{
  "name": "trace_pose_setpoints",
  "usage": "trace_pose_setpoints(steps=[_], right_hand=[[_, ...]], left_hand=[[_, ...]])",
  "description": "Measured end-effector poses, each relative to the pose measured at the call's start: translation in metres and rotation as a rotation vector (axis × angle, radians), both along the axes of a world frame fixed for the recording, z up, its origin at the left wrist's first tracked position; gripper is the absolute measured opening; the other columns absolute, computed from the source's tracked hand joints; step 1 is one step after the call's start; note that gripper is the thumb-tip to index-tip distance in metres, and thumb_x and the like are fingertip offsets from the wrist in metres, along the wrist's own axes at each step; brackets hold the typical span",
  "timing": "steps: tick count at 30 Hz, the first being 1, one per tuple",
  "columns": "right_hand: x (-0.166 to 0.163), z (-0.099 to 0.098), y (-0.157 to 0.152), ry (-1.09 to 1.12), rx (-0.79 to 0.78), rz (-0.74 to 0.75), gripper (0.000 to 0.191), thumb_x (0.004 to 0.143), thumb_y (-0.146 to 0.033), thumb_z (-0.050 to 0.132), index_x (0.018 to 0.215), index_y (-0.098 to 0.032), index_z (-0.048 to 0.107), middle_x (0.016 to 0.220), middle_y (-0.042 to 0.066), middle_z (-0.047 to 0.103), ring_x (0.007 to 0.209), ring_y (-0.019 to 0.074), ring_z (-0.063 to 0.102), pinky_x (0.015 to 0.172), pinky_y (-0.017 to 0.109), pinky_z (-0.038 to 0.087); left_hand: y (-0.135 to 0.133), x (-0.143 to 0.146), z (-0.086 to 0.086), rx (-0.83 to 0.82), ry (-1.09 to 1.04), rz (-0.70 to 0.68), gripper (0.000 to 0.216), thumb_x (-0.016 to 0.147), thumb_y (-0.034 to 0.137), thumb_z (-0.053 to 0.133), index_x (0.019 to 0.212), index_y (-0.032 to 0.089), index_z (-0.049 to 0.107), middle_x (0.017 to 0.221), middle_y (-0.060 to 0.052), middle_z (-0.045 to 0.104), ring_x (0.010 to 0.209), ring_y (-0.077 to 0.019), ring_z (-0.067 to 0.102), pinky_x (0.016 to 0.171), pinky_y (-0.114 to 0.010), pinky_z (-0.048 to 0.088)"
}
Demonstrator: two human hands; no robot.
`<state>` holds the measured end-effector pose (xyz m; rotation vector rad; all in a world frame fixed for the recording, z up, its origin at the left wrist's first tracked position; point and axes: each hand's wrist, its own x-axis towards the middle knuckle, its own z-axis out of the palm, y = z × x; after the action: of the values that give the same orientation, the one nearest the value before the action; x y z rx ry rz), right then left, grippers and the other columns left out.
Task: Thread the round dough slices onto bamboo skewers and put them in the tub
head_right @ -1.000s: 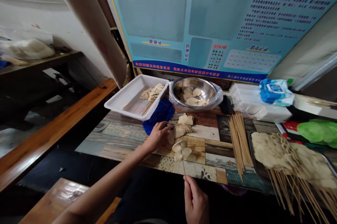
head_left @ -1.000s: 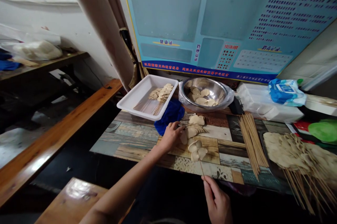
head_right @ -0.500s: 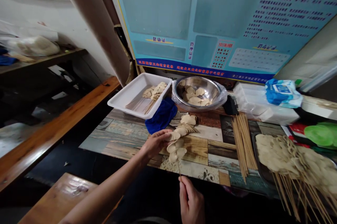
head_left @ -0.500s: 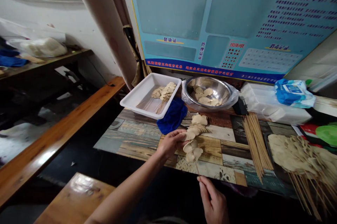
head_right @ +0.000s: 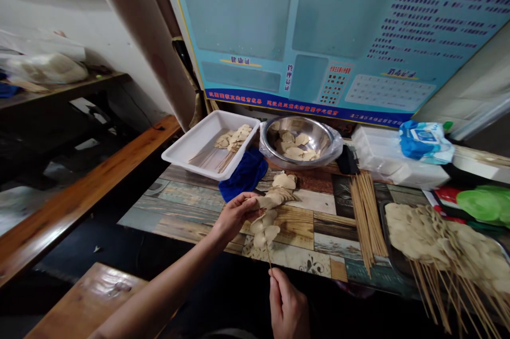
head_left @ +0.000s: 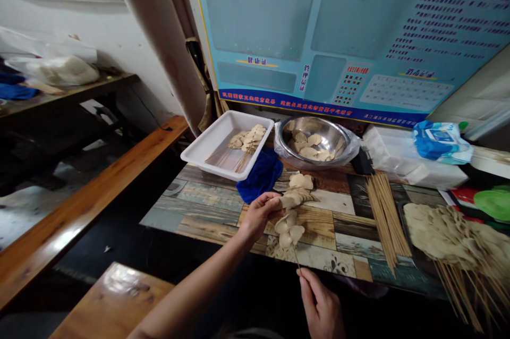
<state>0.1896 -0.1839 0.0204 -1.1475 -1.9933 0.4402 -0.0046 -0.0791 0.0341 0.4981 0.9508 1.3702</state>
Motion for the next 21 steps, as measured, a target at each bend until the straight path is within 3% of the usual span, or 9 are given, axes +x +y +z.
trace_pose_setpoints(steps=[10, 16, 21], right_hand=[[0.002, -0.003, 0.002, -0.042, 0.012, -0.01, 0.034, 0.097, -0.028, 0.037, 0.095, -0.012, 0.067, 0.082, 0.01, 0.077, 0.071, 0.0162, 0.074, 0.065, 0.017, 0.058], [0.011, -0.009, 0.006, -0.056, 0.117, 0.015, 0.032, 0.095, -0.024, 0.04, 0.096, -0.012, 0.07, 0.084, 0.01, 0.077, 0.073, 0.0167, 0.074, 0.069, 0.02, 0.059], [0.011, -0.017, 0.008, -0.107, 0.16, 0.008, 0.035, 0.096, -0.023, 0.038, 0.095, -0.012, 0.071, 0.084, 0.011, 0.076, 0.073, 0.0179, 0.074, 0.067, 0.022, 0.06]], left_hand=[[-0.005, 0.007, -0.003, 0.061, 0.027, -0.01, 0.032, 0.063, 0.032, 0.078, 0.086, 0.013, 0.064, 0.076, 0.0, 0.064, 0.066, -0.0099, 0.06, 0.07, -0.024, 0.05], [-0.003, 0.001, 0.004, -0.068, -0.175, -0.04, 0.028, 0.061, 0.024, 0.08, 0.081, 0.012, 0.064, 0.078, -0.003, 0.067, 0.069, -0.0134, 0.064, 0.073, -0.027, 0.052], [-0.004, 0.001, 0.008, -0.147, -0.28, -0.095, 0.023, 0.062, 0.017, 0.078, 0.08, 0.011, 0.065, 0.078, -0.006, 0.069, 0.066, -0.0133, 0.065, 0.066, -0.022, 0.051]])
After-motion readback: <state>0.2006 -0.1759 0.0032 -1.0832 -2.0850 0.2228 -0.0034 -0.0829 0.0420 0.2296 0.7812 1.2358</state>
